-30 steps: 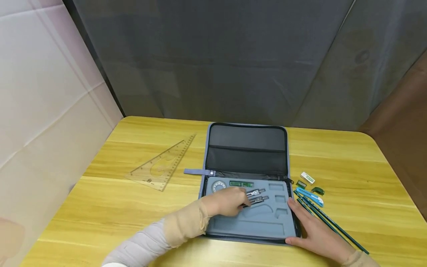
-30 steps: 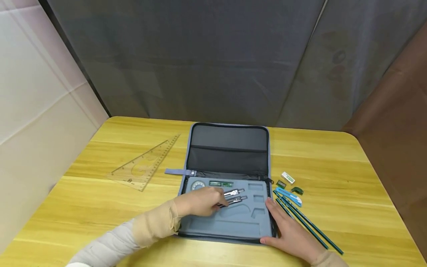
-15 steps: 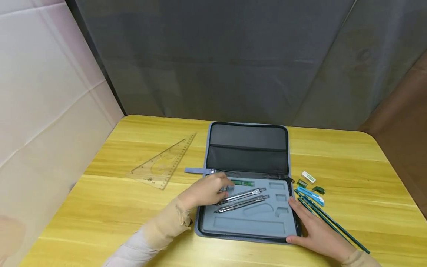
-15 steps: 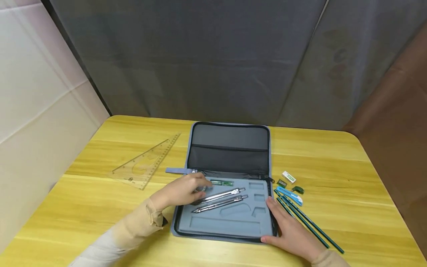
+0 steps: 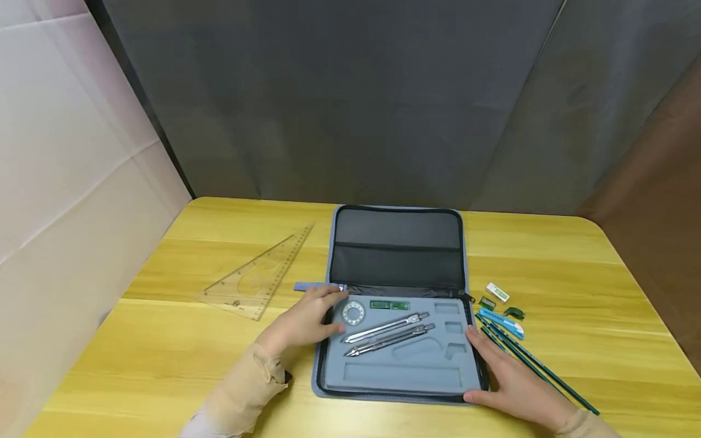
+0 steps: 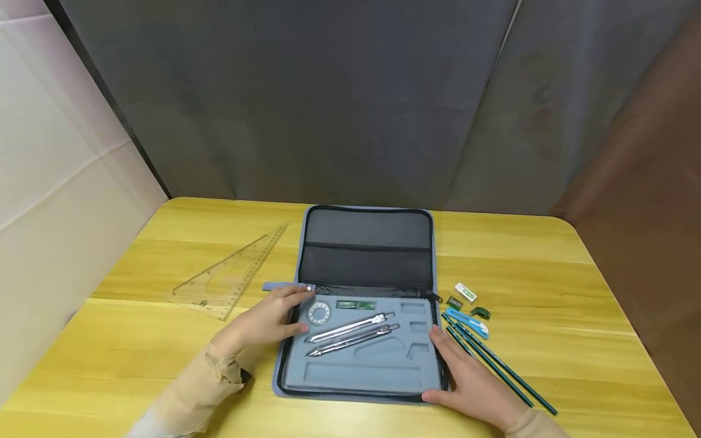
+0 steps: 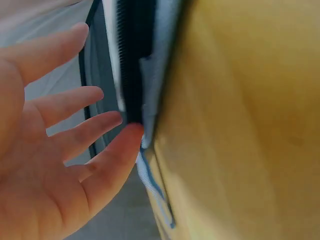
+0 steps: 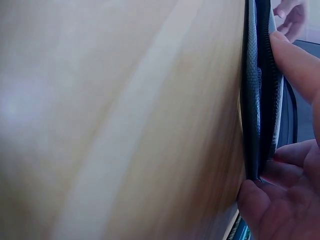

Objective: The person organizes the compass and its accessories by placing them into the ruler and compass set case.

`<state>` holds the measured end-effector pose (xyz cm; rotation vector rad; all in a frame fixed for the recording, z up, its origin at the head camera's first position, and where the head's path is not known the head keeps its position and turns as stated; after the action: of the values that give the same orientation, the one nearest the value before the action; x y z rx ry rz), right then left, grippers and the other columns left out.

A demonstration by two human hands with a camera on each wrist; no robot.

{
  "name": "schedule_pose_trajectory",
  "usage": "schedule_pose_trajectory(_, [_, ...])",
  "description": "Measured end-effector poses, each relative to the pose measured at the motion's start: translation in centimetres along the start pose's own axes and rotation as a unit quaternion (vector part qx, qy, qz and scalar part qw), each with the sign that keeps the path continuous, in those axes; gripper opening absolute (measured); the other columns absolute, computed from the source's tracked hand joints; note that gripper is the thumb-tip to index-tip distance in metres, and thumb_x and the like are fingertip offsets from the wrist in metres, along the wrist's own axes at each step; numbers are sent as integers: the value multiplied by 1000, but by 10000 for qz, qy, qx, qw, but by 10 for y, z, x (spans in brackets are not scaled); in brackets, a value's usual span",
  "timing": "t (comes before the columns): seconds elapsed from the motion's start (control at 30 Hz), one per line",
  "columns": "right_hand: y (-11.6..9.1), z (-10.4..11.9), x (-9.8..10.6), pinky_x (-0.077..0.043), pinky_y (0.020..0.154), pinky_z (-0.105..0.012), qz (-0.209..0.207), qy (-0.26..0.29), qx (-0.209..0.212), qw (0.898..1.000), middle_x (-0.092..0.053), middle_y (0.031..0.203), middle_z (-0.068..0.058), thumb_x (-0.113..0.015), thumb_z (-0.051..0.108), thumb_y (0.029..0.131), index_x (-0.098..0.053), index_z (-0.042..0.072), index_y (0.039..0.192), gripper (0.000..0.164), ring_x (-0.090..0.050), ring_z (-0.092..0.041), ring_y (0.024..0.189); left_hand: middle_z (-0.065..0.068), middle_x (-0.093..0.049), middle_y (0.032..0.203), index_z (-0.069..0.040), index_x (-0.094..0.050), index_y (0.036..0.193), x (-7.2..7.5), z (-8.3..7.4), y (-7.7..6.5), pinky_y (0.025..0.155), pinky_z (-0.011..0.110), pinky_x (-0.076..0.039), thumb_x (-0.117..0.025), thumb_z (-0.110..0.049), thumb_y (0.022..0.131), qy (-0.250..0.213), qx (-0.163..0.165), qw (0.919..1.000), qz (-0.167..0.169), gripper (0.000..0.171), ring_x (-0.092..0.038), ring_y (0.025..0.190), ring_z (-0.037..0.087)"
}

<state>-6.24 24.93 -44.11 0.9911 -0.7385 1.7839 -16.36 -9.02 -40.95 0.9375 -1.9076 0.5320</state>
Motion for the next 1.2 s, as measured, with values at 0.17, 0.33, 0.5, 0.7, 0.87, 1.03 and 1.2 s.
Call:
schedule_pose_trajectory(0.17, [1,0,-1,-42,87,-50,15,-37,24,10000,-27,146,-16,-59,60,75,-21,13,145,93,-37,-35,126,22,-44,129,4,-48,127,-7,3,-4,97,50,-34,-72,-22,77,-35,82,9999,81,62,-40,117,41])
schedule_pose_trajectory(0.33, [1,3,1,-42,88,-49,44,-100,19,9999,-26,146,-15,-58,61,75,-21,13,145,93,-36,-34,126,22,-44,129,5,-49,127,-10,4,-4,96,47,-36,-76,-22,73,-58,261,9996,-53,65,-41,116,39])
schedule_pose_trajectory(0.5, [3,6,3,-41,90,-49,183,-181,57,9997,-24,147,-14,-55,62,76,-22,11,145,92,-33,-33,128,20,-44,130,4,-50,126,-10,5,-5,95,46,-37,-78,-18,70,-217,495,9985,-90,66,-40,116,39])
schedule_pose_trajectory(0.7, [2,9,9,-41,91,-46,193,-341,47,9992,-28,146,-13,-56,62,75,-29,7,142,91,-34,-31,128,17,-44,131,0,-51,127,-13,4,-4,97,45,-36,-78,-19,70,-361,708,9968,-121,66,-39,118,37])
schedule_pose_trajectory(0.87, [3,13,16,-41,91,-45,202,-620,95,9978,-33,143,-13,-55,64,74,-35,3,138,90,-36,-31,127,17,-45,130,1,-51,126,-13,2,-3,96,45,-36,-78,-17,70,-380,663,9969,-178,65,-40,116,37])
schedule_pose_trajectory(1.03, [7,14,20,-41,90,-45,208,-811,136,9964,-37,140,-16,-54,64,75,-41,1,135,88,-39,-32,125,18,-45,129,3,-51,126,-13,2,-3,96,46,-36,-78,-16,70,-316,675,9970,-214,65,-40,116,38])
schedule_pose_trajectory(1.2, [12,13,26,-43,89,-45,288,-874,134,9957,-41,136,-15,-52,62,78,-43,4,134,82,-43,-32,121,18,-45,129,3,-51,126,-13,1,-4,96,45,-36,-78,-16,70,-297,692,9969,-211,65,-41,116,37])
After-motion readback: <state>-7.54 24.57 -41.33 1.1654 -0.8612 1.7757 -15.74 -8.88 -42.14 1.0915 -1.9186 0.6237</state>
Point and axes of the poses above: each hand's wrist, its own y-axis towards the middle knuckle, its own x-axis out of the back of the hand, z = x × y, the point moved 2 cm from there along y, towards the middle knuckle
